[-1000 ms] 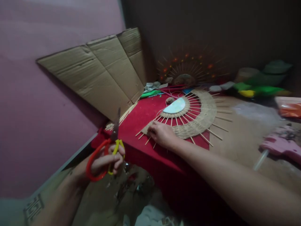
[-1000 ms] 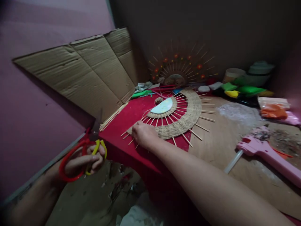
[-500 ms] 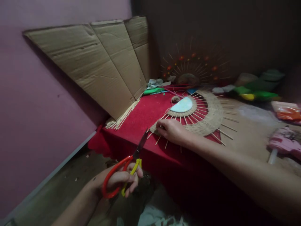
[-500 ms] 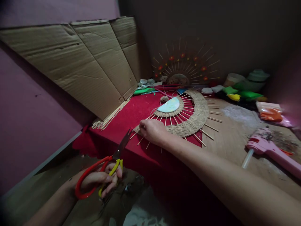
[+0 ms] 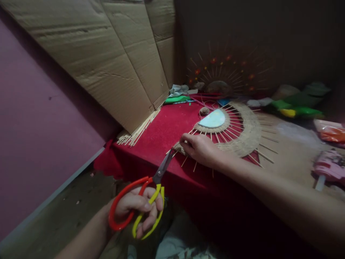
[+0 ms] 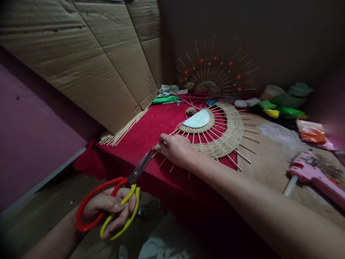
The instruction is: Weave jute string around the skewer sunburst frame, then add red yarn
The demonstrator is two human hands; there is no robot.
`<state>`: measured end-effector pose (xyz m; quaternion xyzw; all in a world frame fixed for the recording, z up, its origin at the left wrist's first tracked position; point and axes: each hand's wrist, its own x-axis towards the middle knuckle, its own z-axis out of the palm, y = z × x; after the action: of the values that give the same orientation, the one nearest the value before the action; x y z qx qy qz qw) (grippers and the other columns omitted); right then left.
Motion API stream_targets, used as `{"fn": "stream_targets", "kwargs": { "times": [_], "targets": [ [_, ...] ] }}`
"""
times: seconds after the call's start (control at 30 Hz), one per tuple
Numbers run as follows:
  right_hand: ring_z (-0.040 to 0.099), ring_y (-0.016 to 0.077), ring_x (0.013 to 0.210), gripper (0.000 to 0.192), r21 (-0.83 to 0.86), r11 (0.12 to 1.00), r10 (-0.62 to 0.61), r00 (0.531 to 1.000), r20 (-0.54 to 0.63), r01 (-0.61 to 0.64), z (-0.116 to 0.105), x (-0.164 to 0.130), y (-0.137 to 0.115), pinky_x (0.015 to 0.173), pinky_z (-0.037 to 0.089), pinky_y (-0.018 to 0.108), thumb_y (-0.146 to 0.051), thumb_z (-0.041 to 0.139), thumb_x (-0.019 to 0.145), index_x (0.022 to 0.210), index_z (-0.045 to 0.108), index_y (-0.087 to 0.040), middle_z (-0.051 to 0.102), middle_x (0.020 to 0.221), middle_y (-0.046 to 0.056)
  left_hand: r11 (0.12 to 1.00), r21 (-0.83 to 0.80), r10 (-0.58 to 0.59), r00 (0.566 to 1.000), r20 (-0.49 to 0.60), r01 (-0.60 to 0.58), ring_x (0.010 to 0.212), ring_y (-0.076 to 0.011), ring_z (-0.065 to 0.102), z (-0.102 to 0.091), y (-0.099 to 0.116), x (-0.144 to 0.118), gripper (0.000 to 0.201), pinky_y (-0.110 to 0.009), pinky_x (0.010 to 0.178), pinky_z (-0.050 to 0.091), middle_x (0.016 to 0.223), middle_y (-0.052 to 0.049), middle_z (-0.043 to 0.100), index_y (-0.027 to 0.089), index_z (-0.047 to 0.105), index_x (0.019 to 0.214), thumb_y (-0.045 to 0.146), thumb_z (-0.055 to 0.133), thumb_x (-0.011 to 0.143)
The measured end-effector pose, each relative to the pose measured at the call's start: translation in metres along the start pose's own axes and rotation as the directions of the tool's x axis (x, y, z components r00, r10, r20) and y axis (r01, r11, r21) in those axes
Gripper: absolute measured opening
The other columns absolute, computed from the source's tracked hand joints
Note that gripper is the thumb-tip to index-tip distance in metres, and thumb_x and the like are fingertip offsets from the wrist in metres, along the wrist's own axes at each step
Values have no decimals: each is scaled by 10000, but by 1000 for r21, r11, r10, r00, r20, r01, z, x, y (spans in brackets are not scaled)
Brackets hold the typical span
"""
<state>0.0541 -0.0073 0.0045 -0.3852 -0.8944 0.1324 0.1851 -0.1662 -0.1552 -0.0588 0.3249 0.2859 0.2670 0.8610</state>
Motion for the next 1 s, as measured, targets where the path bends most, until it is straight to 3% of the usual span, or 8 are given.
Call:
{"fn": "stream_targets", "kwargs": {
  "times": [0.17, 1.0],
  "targets": [
    [517, 120, 619, 156, -2, 999, -42, 999, 8, 42, 0, -3, -1, 591, 325, 248, -232, 451, 877, 871, 600, -188, 618, 723, 30, 992, -74, 102, 995, 13, -101, 404, -144, 543, -2, -3, 2, 242, -208, 370, 408, 543, -70, 594, 82, 595, 922, 172, 451, 749],
    [488, 109, 604, 150, 50, 996, -79, 997, 10, 78, 0, -7, 1, 592, 345, 246, -227, 436, 870, 836, 575, -184, 580, 701, 15, 997, 24, 71, 997, -17, -71, 361, -126, 525, -10, -7, 10, 202, -182, 342, 389, 480, -37, 570, 104, 573, 876, 269, 456, 876]
  ]
}}
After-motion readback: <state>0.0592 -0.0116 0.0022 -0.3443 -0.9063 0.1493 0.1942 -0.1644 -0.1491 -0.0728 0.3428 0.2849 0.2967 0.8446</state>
